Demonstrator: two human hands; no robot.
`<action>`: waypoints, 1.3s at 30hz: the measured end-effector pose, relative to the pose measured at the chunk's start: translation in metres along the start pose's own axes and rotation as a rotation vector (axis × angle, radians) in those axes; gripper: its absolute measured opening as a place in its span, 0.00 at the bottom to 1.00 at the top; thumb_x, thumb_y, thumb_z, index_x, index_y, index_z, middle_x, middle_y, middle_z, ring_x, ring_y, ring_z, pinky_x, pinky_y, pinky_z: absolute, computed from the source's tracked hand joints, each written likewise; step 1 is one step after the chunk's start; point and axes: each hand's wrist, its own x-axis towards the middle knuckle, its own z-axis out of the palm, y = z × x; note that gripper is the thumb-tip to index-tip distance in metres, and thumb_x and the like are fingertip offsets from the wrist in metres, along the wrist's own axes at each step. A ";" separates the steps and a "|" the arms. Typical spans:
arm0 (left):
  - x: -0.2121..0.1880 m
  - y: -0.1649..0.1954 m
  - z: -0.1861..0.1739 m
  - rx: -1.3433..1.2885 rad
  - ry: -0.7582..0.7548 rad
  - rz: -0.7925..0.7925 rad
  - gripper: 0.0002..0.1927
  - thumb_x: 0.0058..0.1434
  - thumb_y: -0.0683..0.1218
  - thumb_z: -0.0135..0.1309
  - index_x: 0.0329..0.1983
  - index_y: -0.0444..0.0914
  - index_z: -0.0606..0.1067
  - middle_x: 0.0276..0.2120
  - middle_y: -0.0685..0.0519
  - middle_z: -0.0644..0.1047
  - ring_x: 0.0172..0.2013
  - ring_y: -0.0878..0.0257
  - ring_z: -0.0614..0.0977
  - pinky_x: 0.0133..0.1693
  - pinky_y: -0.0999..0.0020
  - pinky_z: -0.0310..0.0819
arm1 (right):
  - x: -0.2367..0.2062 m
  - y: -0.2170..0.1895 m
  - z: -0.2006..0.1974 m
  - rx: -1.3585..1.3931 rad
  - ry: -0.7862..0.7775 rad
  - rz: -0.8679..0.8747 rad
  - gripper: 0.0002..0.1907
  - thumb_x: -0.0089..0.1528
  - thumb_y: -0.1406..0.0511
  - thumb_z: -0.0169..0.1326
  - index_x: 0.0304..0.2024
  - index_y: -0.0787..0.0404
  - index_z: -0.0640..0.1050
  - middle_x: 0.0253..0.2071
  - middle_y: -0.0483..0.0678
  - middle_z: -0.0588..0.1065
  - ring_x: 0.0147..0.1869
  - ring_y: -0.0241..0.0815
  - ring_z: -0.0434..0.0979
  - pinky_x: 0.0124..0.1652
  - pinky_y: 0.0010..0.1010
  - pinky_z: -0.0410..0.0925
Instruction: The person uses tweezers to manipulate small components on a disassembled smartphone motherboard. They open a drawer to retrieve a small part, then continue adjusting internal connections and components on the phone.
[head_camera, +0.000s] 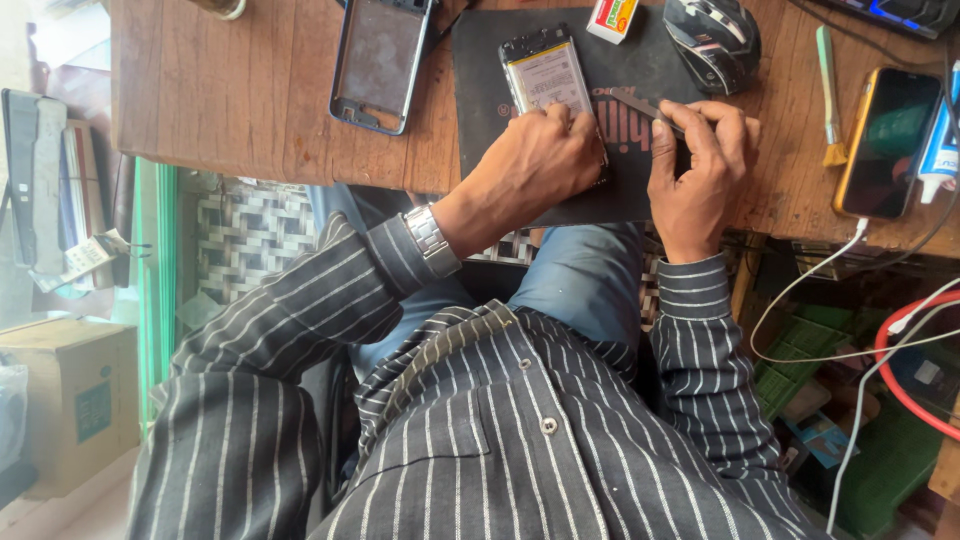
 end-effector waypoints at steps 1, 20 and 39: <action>0.001 -0.001 0.000 -0.007 0.007 -0.003 0.07 0.55 0.42 0.58 0.37 0.37 0.80 0.36 0.48 0.75 0.37 0.57 0.79 0.31 0.64 0.78 | 0.000 0.000 0.001 -0.003 0.002 -0.003 0.09 0.72 0.66 0.61 0.54 0.60 0.83 0.51 0.49 0.73 0.57 0.53 0.69 0.58 0.43 0.65; -0.007 -0.027 -0.009 -0.243 0.137 -0.108 0.06 0.55 0.43 0.59 0.37 0.43 0.83 0.37 0.54 0.78 0.42 0.56 0.80 0.39 0.63 0.78 | -0.001 -0.002 0.002 -0.002 0.004 -0.015 0.06 0.74 0.66 0.60 0.52 0.61 0.82 0.51 0.47 0.73 0.58 0.50 0.69 0.58 0.41 0.66; -0.007 -0.035 -0.006 -0.404 0.190 -0.167 0.03 0.61 0.44 0.60 0.36 0.41 0.82 0.36 0.54 0.78 0.44 0.54 0.79 0.41 0.60 0.77 | -0.003 -0.003 0.003 -0.009 0.006 -0.007 0.06 0.73 0.66 0.61 0.51 0.60 0.83 0.51 0.47 0.73 0.58 0.50 0.69 0.58 0.41 0.66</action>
